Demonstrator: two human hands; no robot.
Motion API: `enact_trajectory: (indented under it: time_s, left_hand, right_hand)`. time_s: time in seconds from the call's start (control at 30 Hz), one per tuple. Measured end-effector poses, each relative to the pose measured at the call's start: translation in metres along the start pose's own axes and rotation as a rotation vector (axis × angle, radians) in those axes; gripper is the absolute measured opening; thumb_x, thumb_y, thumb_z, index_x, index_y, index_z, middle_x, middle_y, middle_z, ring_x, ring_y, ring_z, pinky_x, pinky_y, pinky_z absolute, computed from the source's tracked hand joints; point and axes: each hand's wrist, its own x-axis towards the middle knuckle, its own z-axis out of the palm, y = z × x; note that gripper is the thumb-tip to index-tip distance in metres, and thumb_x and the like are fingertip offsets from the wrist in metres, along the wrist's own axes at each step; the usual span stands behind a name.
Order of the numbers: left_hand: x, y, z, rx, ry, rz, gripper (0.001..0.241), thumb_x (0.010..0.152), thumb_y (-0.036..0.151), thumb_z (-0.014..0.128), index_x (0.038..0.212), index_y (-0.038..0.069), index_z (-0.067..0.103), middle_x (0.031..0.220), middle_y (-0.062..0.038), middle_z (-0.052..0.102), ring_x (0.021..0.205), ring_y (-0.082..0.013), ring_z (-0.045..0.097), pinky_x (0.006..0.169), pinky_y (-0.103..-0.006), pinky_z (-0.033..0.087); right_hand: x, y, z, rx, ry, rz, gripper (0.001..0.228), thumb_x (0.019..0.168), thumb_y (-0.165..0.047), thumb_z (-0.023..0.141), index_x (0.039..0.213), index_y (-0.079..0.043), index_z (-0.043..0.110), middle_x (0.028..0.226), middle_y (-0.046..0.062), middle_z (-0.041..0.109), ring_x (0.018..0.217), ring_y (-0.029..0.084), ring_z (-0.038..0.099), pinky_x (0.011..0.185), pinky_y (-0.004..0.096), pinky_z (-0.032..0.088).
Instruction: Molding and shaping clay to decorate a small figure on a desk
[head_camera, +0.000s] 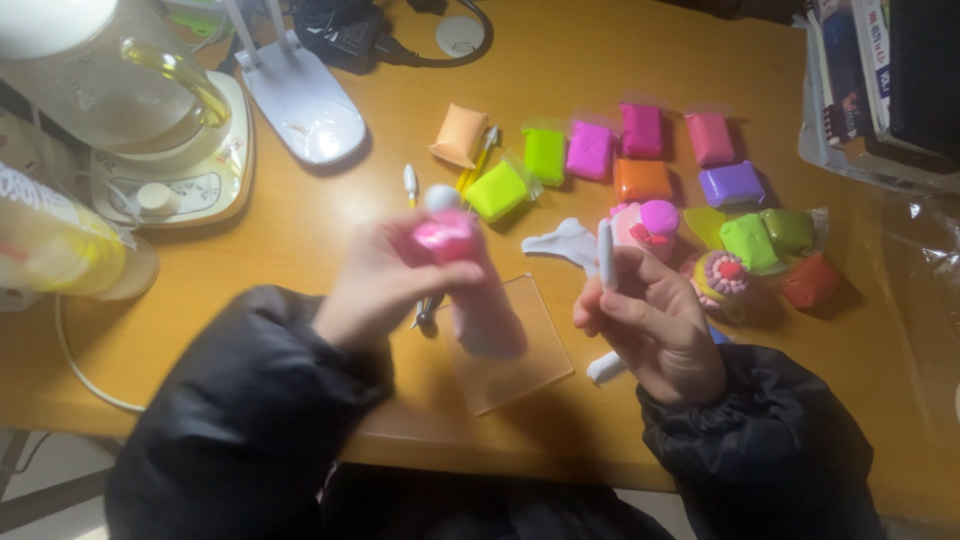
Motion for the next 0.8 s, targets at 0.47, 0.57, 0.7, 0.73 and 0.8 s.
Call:
enact_trajectory:
  time_s: [0.47, 0.57, 0.7, 0.73, 0.8]
  left_hand:
    - [-0.007, -0.06, 0.027, 0.062, -0.225, 0.261, 0.041, 0.098, 0.024, 0.069, 0.131, 0.002, 0.057, 0.103, -0.017, 0.069, 0.094, -0.0231, 0.065, 0.086, -0.0457, 0.058]
    - [-0.01, -0.061, 0.028, 0.071, -0.254, 0.257, 0.045, 0.1, 0.027, 0.064, 0.134, 0.0, 0.056, 0.106, -0.02, 0.07, 0.09, -0.0258, 0.069, 0.083, -0.0466, 0.058]
    - [-0.016, -0.053, 0.034, 0.062, -0.29, 0.247, 0.048, 0.104, 0.025, 0.056, 0.144, 0.0, 0.05, 0.108, -0.021, 0.073, 0.098, -0.0289, 0.071, 0.091, -0.0505, 0.056]
    - [-0.017, -0.051, 0.034, 0.062, -0.29, 0.244, 0.048, 0.104, 0.025, 0.056, 0.144, 0.0, 0.05, 0.108, -0.021, 0.073, 0.098, -0.0289, 0.071, 0.091, -0.0505, 0.056]
    - [-0.019, -0.047, 0.033, 0.096, -0.304, 0.292, 0.05, 0.105, 0.019, 0.053, 0.15, -0.002, 0.043, 0.116, -0.024, 0.072, 0.107, -0.0331, 0.068, 0.096, -0.0539, 0.053]
  right_hand:
    - [0.012, 0.016, -0.008, -0.134, -0.091, 0.003, 0.043, 0.105, -0.031, 0.047, 0.122, 0.008, 0.054, 0.063, 0.012, 0.049, 0.049, 0.019, 0.052, 0.052, 0.029, 0.047]
    - [0.008, -0.001, 0.015, -0.316, -0.074, -0.014, 0.048, 0.106, -0.039, 0.046, 0.116, 0.006, 0.059, 0.061, 0.012, 0.053, 0.048, 0.018, 0.055, 0.053, 0.03, 0.051]
    - [0.015, 0.009, 0.025, -0.333, 0.022, -0.097, 0.03, 0.104, -0.023, 0.056, 0.105, 0.006, 0.066, 0.073, 0.018, 0.069, 0.069, 0.021, 0.07, 0.077, 0.037, 0.06]
    - [0.016, 0.01, 0.023, -0.332, 0.023, -0.094, 0.03, 0.104, -0.023, 0.056, 0.105, 0.006, 0.066, 0.073, 0.018, 0.069, 0.069, 0.021, 0.07, 0.077, 0.037, 0.06]
    - [0.017, 0.01, 0.02, -0.379, 0.082, -0.139, 0.026, 0.1, -0.019, 0.063, 0.106, 0.005, 0.068, 0.075, 0.021, 0.071, 0.072, 0.024, 0.072, 0.083, 0.039, 0.059]
